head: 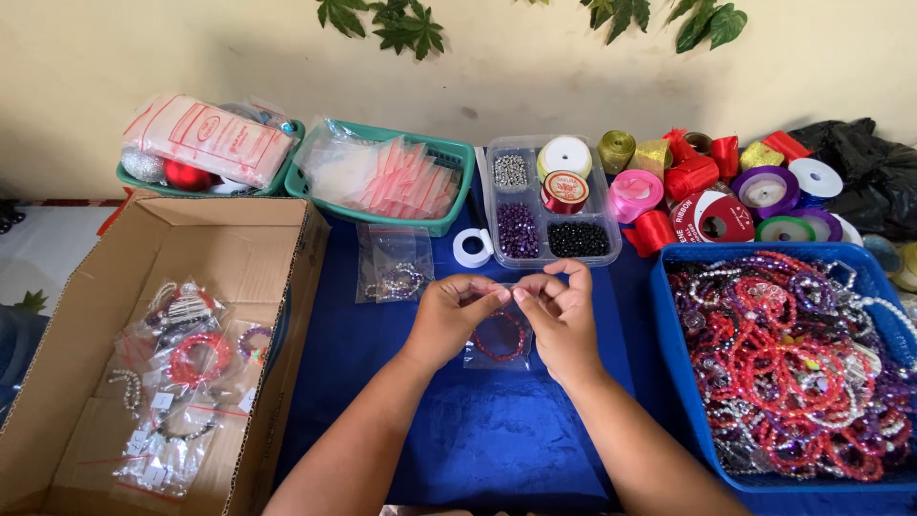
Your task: The person is packing handmade beaded bracelets into small individual clear plastic zip-lock bags at a workbench.
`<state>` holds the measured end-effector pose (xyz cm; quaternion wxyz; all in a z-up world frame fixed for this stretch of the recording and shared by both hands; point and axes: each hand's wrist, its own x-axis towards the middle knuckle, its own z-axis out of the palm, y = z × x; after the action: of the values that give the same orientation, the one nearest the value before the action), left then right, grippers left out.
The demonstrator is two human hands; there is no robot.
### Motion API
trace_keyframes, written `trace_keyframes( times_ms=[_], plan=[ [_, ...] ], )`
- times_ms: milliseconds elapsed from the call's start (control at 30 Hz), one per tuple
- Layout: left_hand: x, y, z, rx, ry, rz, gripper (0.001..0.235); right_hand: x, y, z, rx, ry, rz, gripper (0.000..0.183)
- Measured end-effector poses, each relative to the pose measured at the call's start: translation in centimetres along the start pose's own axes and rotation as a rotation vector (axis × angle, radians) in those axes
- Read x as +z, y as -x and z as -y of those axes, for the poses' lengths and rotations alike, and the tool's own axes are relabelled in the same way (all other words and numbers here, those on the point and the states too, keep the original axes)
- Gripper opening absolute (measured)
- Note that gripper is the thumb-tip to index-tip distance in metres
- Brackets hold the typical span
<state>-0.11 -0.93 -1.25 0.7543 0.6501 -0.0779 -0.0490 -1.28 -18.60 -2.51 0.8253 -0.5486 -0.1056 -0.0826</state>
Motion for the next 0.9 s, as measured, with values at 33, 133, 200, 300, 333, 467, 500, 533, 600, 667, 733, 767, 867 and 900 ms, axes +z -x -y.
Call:
trace_keyframes(
  times_ms=[33, 133, 200, 300, 333, 467, 500, 533, 600, 667, 733, 767, 867, 900],
  plan=[
    [-0.1, 0.0, -0.5, 0.001, 0.000, -0.002, 0.015, 0.2, -0.1, 0.3, 0.000, -0.001, 0.002, 0.048],
    [-0.5, 0.0, -1.3, -0.035, 0.053, 0.071, 0.021, 0.7, -0.3, 1.5, 0.005, 0.049, -0.073, 0.047],
    [-0.8, -0.3, -0.8, -0.018, 0.065, 0.031, 0.020, 1.1, -0.4, 2.6, 0.060, 0.081, -0.106, 0.046],
    [-0.9, -0.2, -0.8, -0.024, 0.007, -0.003, 0.023, 1.2, -0.4, 2.8, 0.063, 0.097, -0.095, 0.044],
    [-1.0, -0.2, -0.6, -0.024, 0.006, -0.005, 0.023, 1.2, -0.4, 2.7, 0.064, 0.096, -0.094, 0.044],
    [-1.2, -0.3, 0.0, -0.031, 0.030, -0.023, 0.026, 1.1, -0.4, 2.7, 0.071, 0.132, -0.091, 0.039],
    [-1.2, -0.4, 0.0, -0.037, 0.020, -0.033, 0.026, 1.1, -0.5, 2.9, 0.074, 0.141, -0.094, 0.036],
    [-1.2, -0.5, 0.3, -0.036, 0.019, -0.033, 0.026, 1.1, -0.5, 2.8, 0.073, 0.140, -0.093, 0.036],
    [-1.4, -0.7, 0.9, -0.040, 0.087, -0.034, 0.026, 1.2, -0.4, 2.6, 0.057, 0.107, -0.084, 0.027],
    [-1.4, -0.7, 0.5, -0.066, 0.123, -0.001, 0.027, 0.5, -0.4, 1.6, 0.029, 0.083, -0.065, 0.022],
    [-1.4, -0.5, -0.5, -0.089, 0.158, 0.031, 0.029, 0.3, -0.3, 1.2, -0.001, 0.056, -0.044, 0.016],
    [-1.4, -0.2, -1.4, -0.081, 0.034, 0.046, 0.030, 0.4, -0.3, 1.2, -0.024, 0.065, -0.059, 0.014],
    [-1.5, 0.3, -2.4, -0.050, -0.056, 0.123, 0.038, 0.8, -0.3, 1.6, -0.034, 0.049, -0.074, 0.013],
    [-1.5, 0.4, -2.6, -0.029, -0.022, 0.190, 0.045, 1.0, -0.3, 1.8, -0.023, 0.026, -0.081, 0.015]
  ],
)
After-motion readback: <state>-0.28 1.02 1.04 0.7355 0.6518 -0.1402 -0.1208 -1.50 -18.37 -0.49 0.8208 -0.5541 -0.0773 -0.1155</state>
